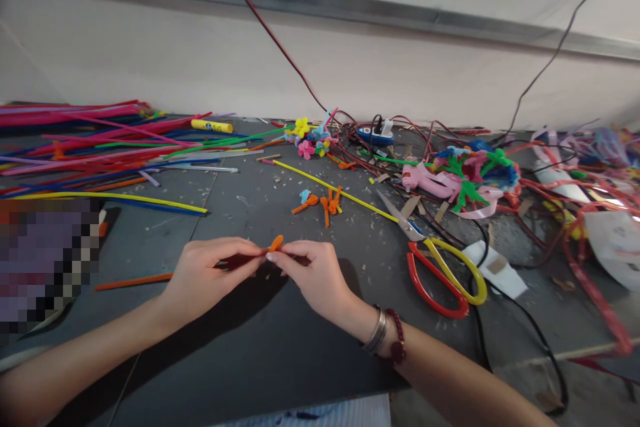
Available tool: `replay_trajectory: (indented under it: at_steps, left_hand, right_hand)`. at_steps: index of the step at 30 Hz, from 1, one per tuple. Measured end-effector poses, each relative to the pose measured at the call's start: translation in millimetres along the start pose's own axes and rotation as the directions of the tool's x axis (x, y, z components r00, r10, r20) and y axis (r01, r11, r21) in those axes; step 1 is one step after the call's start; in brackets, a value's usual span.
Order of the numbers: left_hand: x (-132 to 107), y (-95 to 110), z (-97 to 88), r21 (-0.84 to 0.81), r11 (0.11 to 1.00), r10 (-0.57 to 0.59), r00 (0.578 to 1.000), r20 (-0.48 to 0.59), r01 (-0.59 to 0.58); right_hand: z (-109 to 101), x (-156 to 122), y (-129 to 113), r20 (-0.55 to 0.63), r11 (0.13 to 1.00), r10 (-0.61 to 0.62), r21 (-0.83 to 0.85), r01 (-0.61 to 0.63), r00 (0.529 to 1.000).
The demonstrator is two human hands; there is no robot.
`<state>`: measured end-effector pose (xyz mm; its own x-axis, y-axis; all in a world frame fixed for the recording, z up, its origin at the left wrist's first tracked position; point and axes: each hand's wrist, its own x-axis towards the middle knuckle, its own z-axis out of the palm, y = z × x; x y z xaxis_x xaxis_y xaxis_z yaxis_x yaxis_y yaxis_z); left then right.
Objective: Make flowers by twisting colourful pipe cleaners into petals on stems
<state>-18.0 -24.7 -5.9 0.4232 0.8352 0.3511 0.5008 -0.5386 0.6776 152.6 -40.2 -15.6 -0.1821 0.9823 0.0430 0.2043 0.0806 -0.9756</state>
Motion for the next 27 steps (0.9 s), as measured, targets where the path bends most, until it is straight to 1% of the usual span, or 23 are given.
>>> replay_trajectory:
  at_steps: [7,9,11,13,15,19,21,23,25,27]
  left_hand:
    - [-0.9,-2.2,2.6,0.001,0.987,0.162,0.987,-0.003,-0.162]
    - [-0.8,-3.0,1.9,0.026,0.982,0.187,0.982,-0.018,-0.186]
    - [-0.5,-3.2,0.6,0.046,0.977,0.212,0.976,-0.052,-0.210]
    - [0.1,-2.9,-1.1,0.055,0.974,0.224,0.972,-0.068,-0.221]
    - [0.9,-2.6,-2.9,0.049,0.975,0.220,0.974,-0.054,-0.217]
    - [2.8,-2.8,-5.6,0.031,0.983,0.182,0.983,-0.003,-0.182]
    - [3.4,-3.5,-6.0,0.029,0.988,0.151,0.988,0.016,-0.151]
    - [3.7,-4.4,-5.8,0.018,0.988,0.150,0.988,0.037,-0.150]
    - [3.6,-5.4,-5.1,0.003,0.981,0.193,0.980,0.039,-0.193]
    - [3.4,-6.3,-4.3,0.007,0.970,0.242,0.970,0.016,-0.242]
  right_hand:
    - [0.6,2.1,5.3,0.026,0.999,-0.028,0.039,0.027,0.999]
    - [-0.2,2.1,6.0,0.021,0.999,-0.049,-0.009,0.049,0.999]
    - [-1.2,1.7,5.8,0.027,0.991,-0.084,-0.104,0.086,0.996]
    - [-2.5,1.2,4.9,0.058,0.971,-0.117,-0.204,0.127,0.991]
    - [-4.0,0.8,3.7,0.110,0.949,-0.130,-0.275,0.156,0.985]
    - [-7.1,0.5,2.3,0.207,0.919,-0.131,-0.341,0.197,0.970]
    - [-8.0,0.5,2.6,0.223,0.911,-0.141,-0.353,0.215,0.965]
    - [-8.3,0.5,3.1,0.221,0.906,-0.156,-0.357,0.229,0.963]
    - [-8.3,0.3,3.1,0.214,0.904,-0.171,-0.354,0.240,0.962]
    - [-8.3,-0.3,2.3,0.207,0.905,-0.183,-0.345,0.247,0.961]
